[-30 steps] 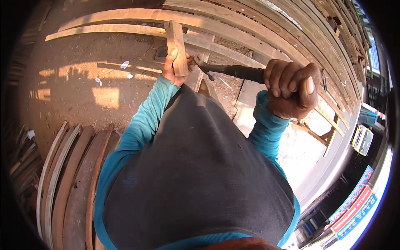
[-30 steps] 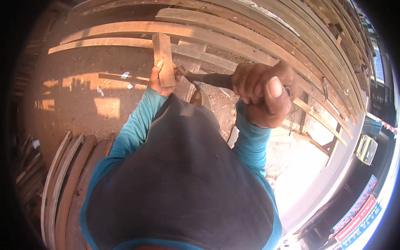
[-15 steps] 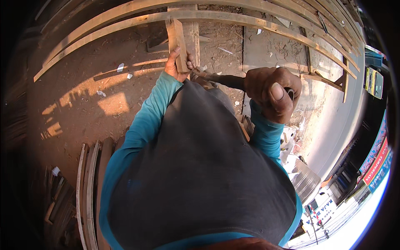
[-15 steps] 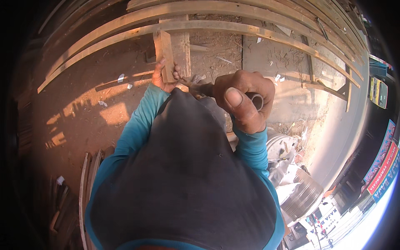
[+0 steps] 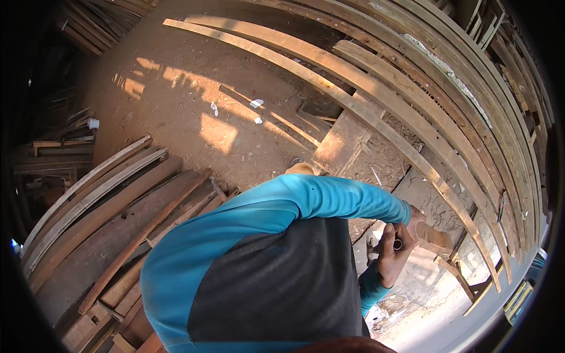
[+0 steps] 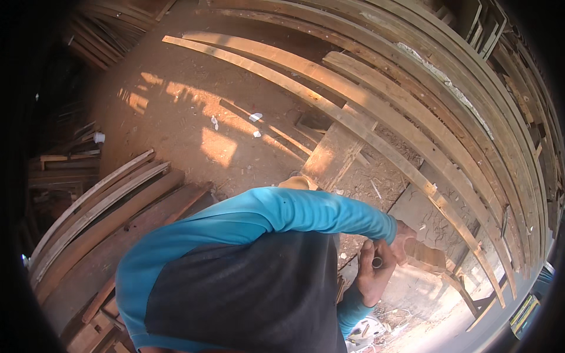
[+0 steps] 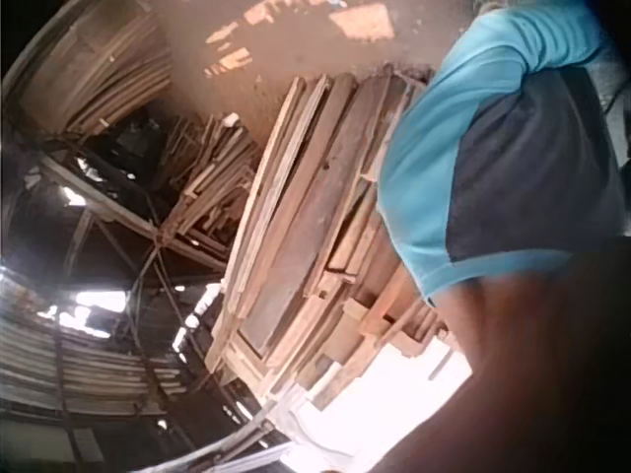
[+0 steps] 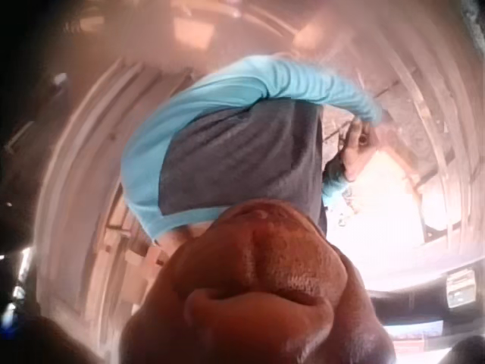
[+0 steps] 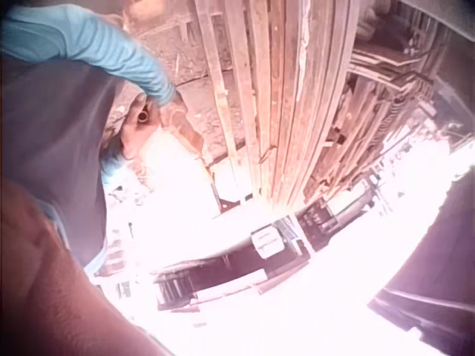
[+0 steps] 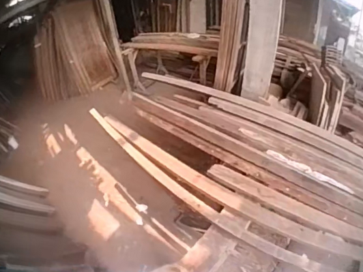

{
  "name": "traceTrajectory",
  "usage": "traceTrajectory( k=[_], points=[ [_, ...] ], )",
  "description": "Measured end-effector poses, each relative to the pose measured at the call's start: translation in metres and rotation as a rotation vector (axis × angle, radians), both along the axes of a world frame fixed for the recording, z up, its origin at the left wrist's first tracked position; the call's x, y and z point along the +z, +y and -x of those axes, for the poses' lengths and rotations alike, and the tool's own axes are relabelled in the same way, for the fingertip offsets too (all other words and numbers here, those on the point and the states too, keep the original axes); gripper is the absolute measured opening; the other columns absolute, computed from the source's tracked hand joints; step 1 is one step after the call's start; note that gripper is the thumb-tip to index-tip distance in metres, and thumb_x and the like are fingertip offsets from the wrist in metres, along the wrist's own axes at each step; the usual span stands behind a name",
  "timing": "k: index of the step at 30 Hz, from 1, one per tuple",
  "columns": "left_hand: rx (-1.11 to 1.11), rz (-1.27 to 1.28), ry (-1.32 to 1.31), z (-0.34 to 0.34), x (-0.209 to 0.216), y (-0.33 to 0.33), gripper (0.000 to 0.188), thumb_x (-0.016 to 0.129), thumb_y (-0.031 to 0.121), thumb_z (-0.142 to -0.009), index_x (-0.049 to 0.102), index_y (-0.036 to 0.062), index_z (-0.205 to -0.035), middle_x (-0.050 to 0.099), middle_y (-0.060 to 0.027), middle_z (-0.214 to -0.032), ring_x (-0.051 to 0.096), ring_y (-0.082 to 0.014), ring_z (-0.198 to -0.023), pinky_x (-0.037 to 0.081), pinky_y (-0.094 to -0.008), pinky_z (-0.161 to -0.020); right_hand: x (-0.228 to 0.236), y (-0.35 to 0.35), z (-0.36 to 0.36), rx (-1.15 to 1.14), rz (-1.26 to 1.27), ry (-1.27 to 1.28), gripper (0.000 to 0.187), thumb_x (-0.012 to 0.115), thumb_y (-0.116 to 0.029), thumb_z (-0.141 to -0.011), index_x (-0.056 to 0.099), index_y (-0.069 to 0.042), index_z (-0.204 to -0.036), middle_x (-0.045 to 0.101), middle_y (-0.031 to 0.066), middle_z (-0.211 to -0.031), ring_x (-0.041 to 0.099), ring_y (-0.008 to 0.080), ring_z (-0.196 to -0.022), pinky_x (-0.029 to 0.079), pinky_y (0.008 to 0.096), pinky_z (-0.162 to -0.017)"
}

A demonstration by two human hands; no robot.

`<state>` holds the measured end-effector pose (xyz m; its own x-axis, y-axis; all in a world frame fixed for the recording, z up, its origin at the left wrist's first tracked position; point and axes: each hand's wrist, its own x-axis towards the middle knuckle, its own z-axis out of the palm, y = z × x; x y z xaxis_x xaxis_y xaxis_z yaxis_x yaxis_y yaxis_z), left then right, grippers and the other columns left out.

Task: The person uses a hammer to knock nails out of a piece of wood and then pulls them out using pincers while standing over a pile of lumber.

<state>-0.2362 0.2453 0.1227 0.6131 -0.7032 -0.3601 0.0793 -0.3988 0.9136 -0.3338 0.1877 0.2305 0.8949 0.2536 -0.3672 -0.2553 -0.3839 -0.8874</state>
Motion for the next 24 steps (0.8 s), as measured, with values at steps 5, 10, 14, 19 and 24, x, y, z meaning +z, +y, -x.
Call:
traceTrajectory(
  k=[5, 10, 14, 19, 24],
  points=[
    [0.294, 0.039, 0.053, 0.033, -0.055, 0.085, 0.086, 0.084, 0.047, -0.067, 0.053, 0.0037, -0.135, 0.063, -0.0219, -0.127, 0.06, -0.0364, -0.121, 0.047, -0.0431, -0.102, -0.022, -0.002, -0.022, -0.022, -0.058, 0.036, 0.042, 0.06, -0.027, -0.103, 0.042, -0.009, -0.069, 0.04, -0.0051, -0.057, 0.035, 0.0031, -0.051, 0.027, 0.0229, -0.046],
    [0.829, -0.198, 0.139, 0.112, -0.1, 0.252, 0.095, 0.087, 0.048, -0.064, 0.051, -0.003, -0.136, 0.064, -0.0234, -0.127, 0.062, -0.033, -0.119, 0.048, -0.0401, -0.102, 0.003, 0.052, -0.046, -0.045, -0.147, -0.118, 0.042, 0.061, -0.028, -0.102, 0.042, -0.009, -0.069, 0.042, -0.0021, -0.056, 0.036, 0.0052, -0.049, 0.027, 0.0239, -0.045],
    [1.124, -0.312, 0.269, 0.186, -0.147, 0.368, 0.09, 0.085, 0.045, -0.074, 0.047, -0.0025, -0.14, 0.065, -0.0203, -0.126, 0.061, -0.031, -0.121, 0.047, -0.0385, -0.105, 0.028, 0.117, -0.064, -0.033, -0.476, -0.339, 0.038, 0.059, -0.026, -0.1, 0.045, -0.005, -0.071, 0.045, 0.0035, -0.057, 0.038, 0.0097, -0.052, 0.039, 0.0287, -0.052],
    [1.623, -0.257, 0.424, 0.275, -0.17, 0.459, 0.118, 0.086, 0.058, -0.063, 0.035, -0.0073, -0.148, 0.055, -0.0287, -0.138, 0.055, -0.0381, -0.129, 0.045, -0.0393, -0.109, 0.037, 0.237, -0.09, 0.043, -0.726, -0.651, 0.036, 0.052, -0.021, -0.101, 0.04, -0.006, -0.07, 0.039, 0.0032, -0.056, 0.036, 0.0127, -0.05, 0.033, 0.0292, -0.049],
    [1.655, -0.291, 0.475, 0.305, -0.143, 0.527, 0.099, 0.086, 0.054, -0.066, 0.048, -0.0049, -0.137, 0.064, -0.0223, -0.128, 0.062, -0.0333, -0.119, 0.049, -0.0395, -0.103, -0.028, 0.352, -0.135, -0.081, -0.522, -0.712, 0.032, 0.054, -0.02, -0.103, 0.048, -0.004, -0.077, 0.047, 0.0037, -0.059, 0.042, 0.0115, -0.05, 0.036, 0.0282, -0.047]
  ],
)
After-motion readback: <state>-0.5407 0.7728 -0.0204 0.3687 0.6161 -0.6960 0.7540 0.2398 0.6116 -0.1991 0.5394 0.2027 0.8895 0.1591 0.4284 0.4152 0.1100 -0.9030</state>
